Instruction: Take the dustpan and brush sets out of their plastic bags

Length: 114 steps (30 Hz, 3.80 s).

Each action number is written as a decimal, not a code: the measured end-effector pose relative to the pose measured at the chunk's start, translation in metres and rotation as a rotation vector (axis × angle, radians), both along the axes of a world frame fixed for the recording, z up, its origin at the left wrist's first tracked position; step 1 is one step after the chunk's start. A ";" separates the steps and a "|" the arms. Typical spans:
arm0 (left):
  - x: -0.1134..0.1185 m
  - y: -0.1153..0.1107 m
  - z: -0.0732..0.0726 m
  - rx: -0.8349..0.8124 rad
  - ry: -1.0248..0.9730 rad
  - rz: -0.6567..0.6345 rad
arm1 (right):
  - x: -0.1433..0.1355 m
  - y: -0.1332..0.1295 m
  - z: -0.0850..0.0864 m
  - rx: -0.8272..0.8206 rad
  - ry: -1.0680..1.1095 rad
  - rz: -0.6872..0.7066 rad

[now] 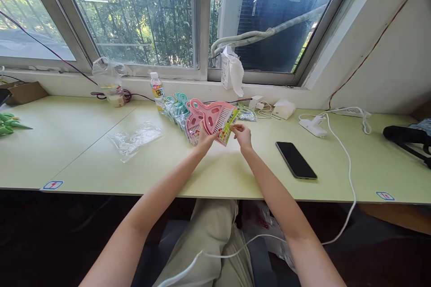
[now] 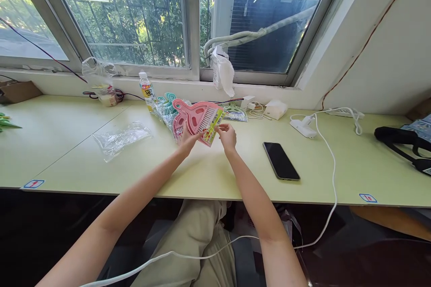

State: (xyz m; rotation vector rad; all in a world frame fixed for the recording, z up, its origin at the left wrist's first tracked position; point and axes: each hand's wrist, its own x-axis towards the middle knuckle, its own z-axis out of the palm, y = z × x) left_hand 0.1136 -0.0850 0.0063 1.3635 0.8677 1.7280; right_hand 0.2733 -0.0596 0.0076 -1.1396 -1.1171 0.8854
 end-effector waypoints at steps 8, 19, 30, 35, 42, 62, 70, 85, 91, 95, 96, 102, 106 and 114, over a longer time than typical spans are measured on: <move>0.000 -0.004 0.004 0.017 0.011 0.074 | 0.002 0.002 0.003 -0.053 0.027 0.046; -0.011 -0.013 0.010 0.065 0.204 0.042 | 0.003 -0.003 0.004 -0.048 0.296 0.406; -0.258 -0.061 0.028 -0.308 1.357 0.678 | -0.008 -0.008 0.001 -0.064 0.295 0.439; -0.275 -0.076 0.016 -0.538 1.612 0.598 | -0.009 -0.008 -0.002 -0.083 0.287 0.432; -0.254 -0.075 0.020 -0.535 1.709 0.600 | -0.005 -0.005 -0.002 -0.095 0.291 0.398; -0.251 -0.091 0.041 -0.518 1.770 0.623 | -0.010 -0.005 -0.005 -0.119 0.301 0.437; -0.200 -0.090 0.096 -0.437 1.540 0.952 | -0.009 -0.004 -0.001 -0.121 0.361 0.376; -0.089 0.004 0.054 -0.108 1.478 0.999 | -0.002 -0.003 0.013 -0.015 0.375 0.367; -0.104 0.004 0.046 -0.136 1.360 1.035 | -0.007 -0.003 0.011 -0.049 0.279 0.337; -0.110 0.001 0.046 -0.162 1.255 1.056 | -0.003 -0.004 0.011 -0.031 0.252 0.310; -0.110 0.000 0.046 -0.156 1.239 1.047 | -0.003 -0.004 0.011 -0.021 0.245 0.302; -0.093 -0.009 0.050 -0.066 1.190 0.942 | -0.005 -0.007 0.012 -0.007 0.217 0.297; -0.086 -0.015 0.055 -0.052 1.188 0.909 | -0.006 -0.008 0.015 0.001 0.200 0.373; -0.067 -0.020 0.058 0.073 1.089 0.849 | -0.008 -0.010 0.017 0.017 0.227 0.249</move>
